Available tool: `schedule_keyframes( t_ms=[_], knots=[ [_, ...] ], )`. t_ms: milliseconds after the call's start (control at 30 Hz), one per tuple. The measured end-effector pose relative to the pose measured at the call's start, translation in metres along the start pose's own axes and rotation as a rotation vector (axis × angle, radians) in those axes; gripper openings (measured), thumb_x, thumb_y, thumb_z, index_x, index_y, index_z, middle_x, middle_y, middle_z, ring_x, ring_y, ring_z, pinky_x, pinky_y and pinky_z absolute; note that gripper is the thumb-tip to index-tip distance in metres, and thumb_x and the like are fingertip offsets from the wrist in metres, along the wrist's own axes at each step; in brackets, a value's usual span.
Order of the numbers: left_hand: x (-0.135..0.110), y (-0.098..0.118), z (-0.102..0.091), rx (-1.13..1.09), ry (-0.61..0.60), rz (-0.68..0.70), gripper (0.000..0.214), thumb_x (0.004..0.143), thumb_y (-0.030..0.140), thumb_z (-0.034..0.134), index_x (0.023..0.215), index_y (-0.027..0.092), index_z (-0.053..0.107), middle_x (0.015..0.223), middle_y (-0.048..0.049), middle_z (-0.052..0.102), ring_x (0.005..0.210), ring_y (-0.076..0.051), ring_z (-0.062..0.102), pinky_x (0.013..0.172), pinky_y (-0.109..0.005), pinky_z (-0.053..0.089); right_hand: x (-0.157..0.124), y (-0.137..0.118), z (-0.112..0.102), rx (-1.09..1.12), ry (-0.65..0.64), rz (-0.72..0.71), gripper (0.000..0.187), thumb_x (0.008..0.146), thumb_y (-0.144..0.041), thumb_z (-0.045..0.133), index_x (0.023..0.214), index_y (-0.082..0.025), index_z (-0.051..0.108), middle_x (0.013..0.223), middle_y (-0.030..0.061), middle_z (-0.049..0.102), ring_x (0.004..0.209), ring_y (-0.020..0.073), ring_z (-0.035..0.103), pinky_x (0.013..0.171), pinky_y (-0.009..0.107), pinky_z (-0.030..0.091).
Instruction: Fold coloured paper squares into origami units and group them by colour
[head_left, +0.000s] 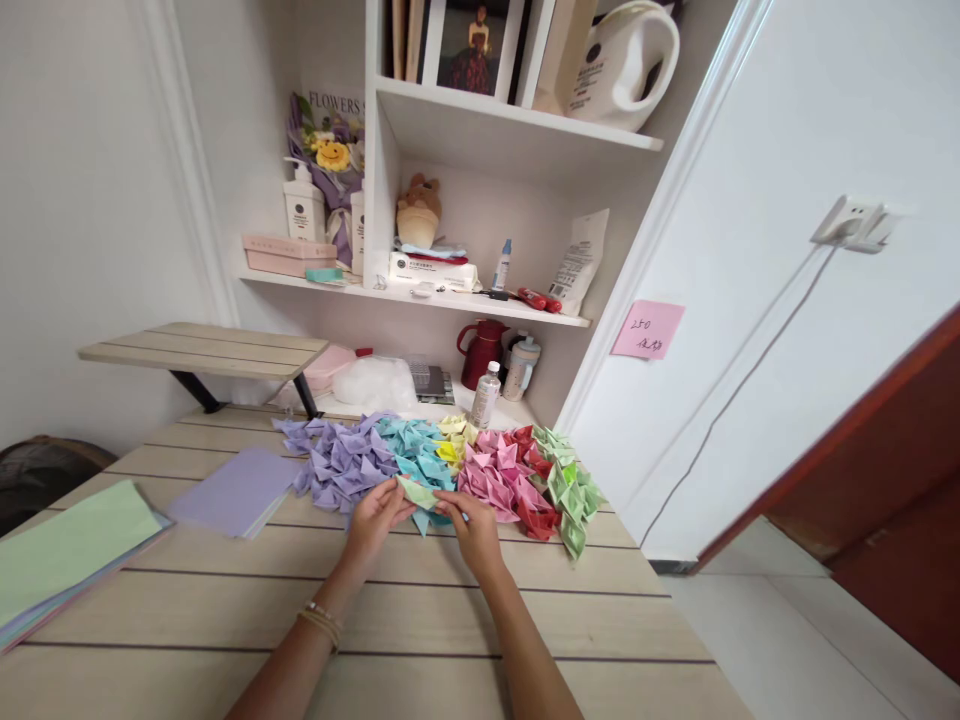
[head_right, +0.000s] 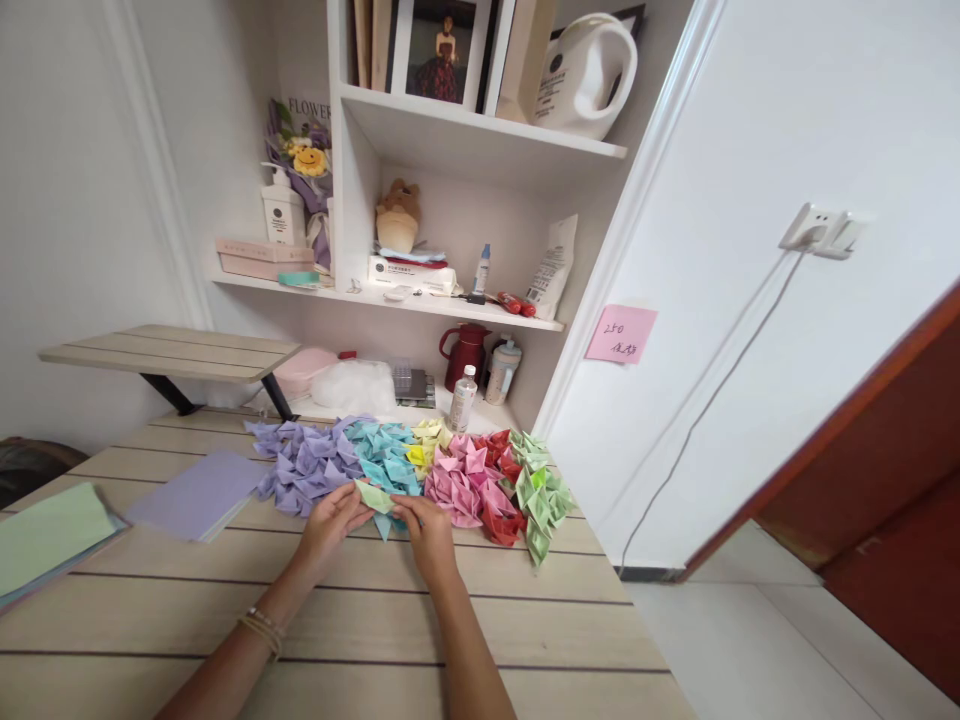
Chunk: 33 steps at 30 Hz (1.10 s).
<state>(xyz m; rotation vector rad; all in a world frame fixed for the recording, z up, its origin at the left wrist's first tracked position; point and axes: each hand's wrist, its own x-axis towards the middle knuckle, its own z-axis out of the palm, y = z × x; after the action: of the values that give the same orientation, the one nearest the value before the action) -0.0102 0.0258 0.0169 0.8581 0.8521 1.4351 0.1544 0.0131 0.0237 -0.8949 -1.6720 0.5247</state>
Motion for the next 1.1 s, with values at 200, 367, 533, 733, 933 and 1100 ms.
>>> schedule_keyframes(
  t_ms=[200,367,533,733,933,1100],
  knots=[
    [0.000,-0.003,0.002,-0.016,-0.070,-0.023,0.050,0.055,0.043,0.072,0.094,0.012,0.064,0.087,-0.0098,0.072,0.086,-0.028,0.065,0.080,-0.044,0.051,-0.001,-0.001,-0.001,-0.111,0.033,-0.054,0.015,0.080,-0.028,0.055,0.083,-0.021,0.067,0.074,0.0043,0.068,0.066,0.0179,0.062,0.061,0.028,0.050],
    [0.003,-0.006,0.000,-0.041,-0.082,-0.054,0.052,0.057,0.045,0.070,0.097,0.012,0.064,0.096,-0.0133,0.069,0.087,-0.028,0.065,0.084,-0.044,0.048,0.005,-0.007,-0.007,-0.123,0.100,0.008,0.016,0.078,-0.032,0.056,0.078,-0.020,0.067,0.072,0.0044,0.068,0.066,0.0182,0.062,0.059,0.028,0.048],
    [0.004,-0.004,0.000,-0.035,-0.096,-0.091,0.052,0.055,0.047,0.071,0.093,0.011,0.065,0.107,-0.0198,0.064,0.090,-0.030,0.064,0.084,-0.043,0.047,0.010,-0.010,-0.060,-0.193,0.414,0.204,0.025,0.075,-0.040,0.056,0.081,-0.018,0.066,0.077,0.0061,0.069,0.065,0.0186,0.062,0.058,0.028,0.047],
    [0.002,-0.003,0.002,-0.002,-0.085,-0.094,0.055,0.053,0.049,0.071,0.092,0.010,0.065,0.105,-0.0201,0.065,0.085,-0.030,0.066,0.082,-0.043,0.049,-0.010,0.006,-0.159,-0.664,0.715,0.494,0.033,0.073,-0.048,0.052,0.083,-0.020,0.067,0.076,0.0072,0.069,0.065,0.0220,0.062,0.056,0.029,0.042],
    [0.008,-0.013,0.000,0.044,-0.104,-0.108,0.056,0.054,0.051,0.070,0.093,0.011,0.066,0.106,-0.0186,0.065,0.083,-0.030,0.066,0.079,-0.041,0.050,0.006,0.022,-0.203,-0.760,0.301,0.443,0.032,0.081,-0.036,0.045,0.107,-0.024,0.059,0.088,0.0050,0.069,0.081,0.0209,0.063,0.066,0.029,0.044],
    [0.008,-0.020,0.004,0.061,-0.104,-0.084,0.054,0.055,0.052,0.068,0.091,0.012,0.067,0.093,-0.0162,0.070,0.073,-0.028,0.068,0.071,-0.040,0.054,0.011,0.017,-0.191,-0.816,0.329,0.350,0.045,0.082,-0.030,0.042,0.124,-0.016,0.043,0.101,0.0113,0.064,0.091,0.0228,0.060,0.075,0.035,0.045]
  ],
)
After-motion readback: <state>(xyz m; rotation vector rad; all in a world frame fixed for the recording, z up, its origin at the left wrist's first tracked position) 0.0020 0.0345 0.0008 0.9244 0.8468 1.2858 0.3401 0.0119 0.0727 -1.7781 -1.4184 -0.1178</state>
